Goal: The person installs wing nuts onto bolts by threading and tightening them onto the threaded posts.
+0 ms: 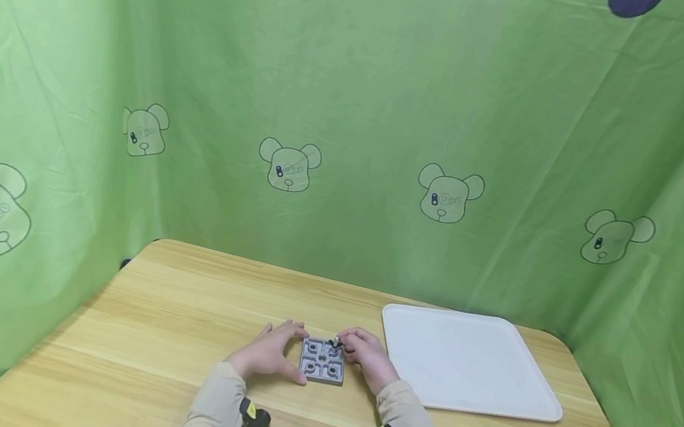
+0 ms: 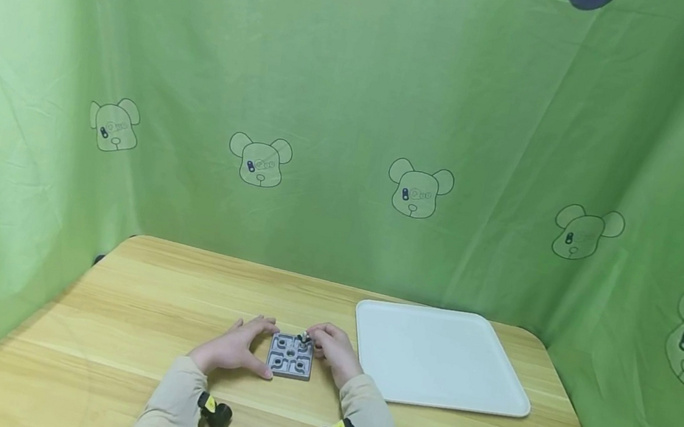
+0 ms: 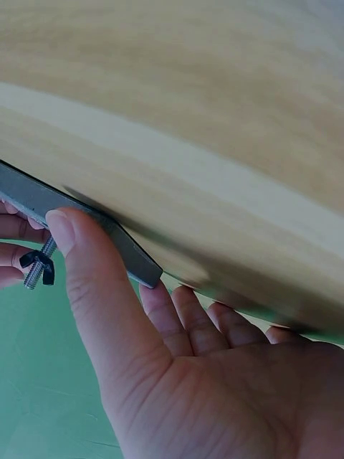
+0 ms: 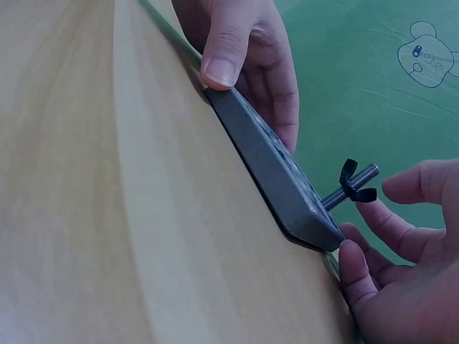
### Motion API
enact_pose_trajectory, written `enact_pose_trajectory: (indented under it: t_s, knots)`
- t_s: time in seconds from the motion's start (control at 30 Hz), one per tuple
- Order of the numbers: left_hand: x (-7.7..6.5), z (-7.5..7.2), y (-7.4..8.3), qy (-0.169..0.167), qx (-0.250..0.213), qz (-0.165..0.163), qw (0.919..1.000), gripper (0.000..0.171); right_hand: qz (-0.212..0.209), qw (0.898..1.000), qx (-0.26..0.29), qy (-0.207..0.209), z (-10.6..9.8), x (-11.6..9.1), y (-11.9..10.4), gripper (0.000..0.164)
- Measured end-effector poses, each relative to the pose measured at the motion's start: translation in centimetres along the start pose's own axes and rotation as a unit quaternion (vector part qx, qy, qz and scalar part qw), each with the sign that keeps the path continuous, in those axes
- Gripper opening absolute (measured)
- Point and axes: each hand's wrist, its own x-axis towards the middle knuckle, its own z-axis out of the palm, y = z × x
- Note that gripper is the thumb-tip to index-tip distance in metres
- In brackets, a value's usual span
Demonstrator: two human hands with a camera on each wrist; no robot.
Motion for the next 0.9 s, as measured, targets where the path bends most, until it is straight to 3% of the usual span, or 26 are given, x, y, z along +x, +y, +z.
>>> enact_pose_trajectory:
  t_s: [0.47,0.9]
  knots:
    - [-0.11,-0.06,0.19,-0.003,-0.005,-0.001,1.0,0.088,-0.003,1.0,-0.013,0.007,0.15,0.02,-0.05,0.02]
    - [-0.19,-0.14,0.35,-0.002,-0.006,-0.002,1.0,0.089,-0.017,0.999,-0.046,-0.012,0.03,0.03,0.21,0.031]
